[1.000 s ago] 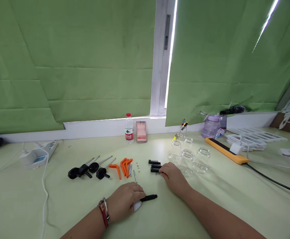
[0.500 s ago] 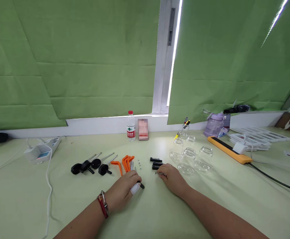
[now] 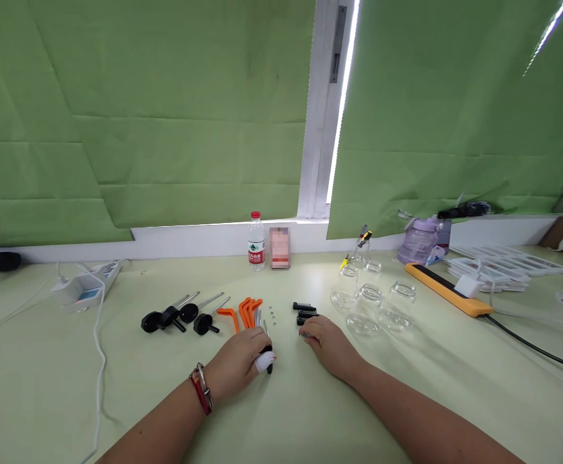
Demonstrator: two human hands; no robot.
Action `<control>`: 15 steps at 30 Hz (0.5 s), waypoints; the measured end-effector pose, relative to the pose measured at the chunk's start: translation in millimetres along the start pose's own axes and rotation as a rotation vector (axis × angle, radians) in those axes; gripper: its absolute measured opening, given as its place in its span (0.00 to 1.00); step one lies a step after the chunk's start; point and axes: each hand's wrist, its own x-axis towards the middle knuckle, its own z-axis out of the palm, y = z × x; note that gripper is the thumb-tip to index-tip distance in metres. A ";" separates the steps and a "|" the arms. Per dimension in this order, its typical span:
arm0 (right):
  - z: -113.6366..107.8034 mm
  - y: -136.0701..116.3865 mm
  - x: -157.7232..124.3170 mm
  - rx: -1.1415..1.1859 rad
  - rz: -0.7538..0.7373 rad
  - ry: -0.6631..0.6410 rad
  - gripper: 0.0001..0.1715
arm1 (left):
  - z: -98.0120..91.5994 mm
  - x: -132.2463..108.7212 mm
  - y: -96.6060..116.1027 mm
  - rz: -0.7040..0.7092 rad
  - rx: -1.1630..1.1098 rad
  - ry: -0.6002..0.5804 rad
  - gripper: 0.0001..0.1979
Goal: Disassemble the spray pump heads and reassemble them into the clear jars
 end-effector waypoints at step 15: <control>3.2 -13.6 -1.8 0.003 -0.127 -0.128 0.18 | 5.3 1.0 1.2 -0.076 -0.046 -0.057 0.07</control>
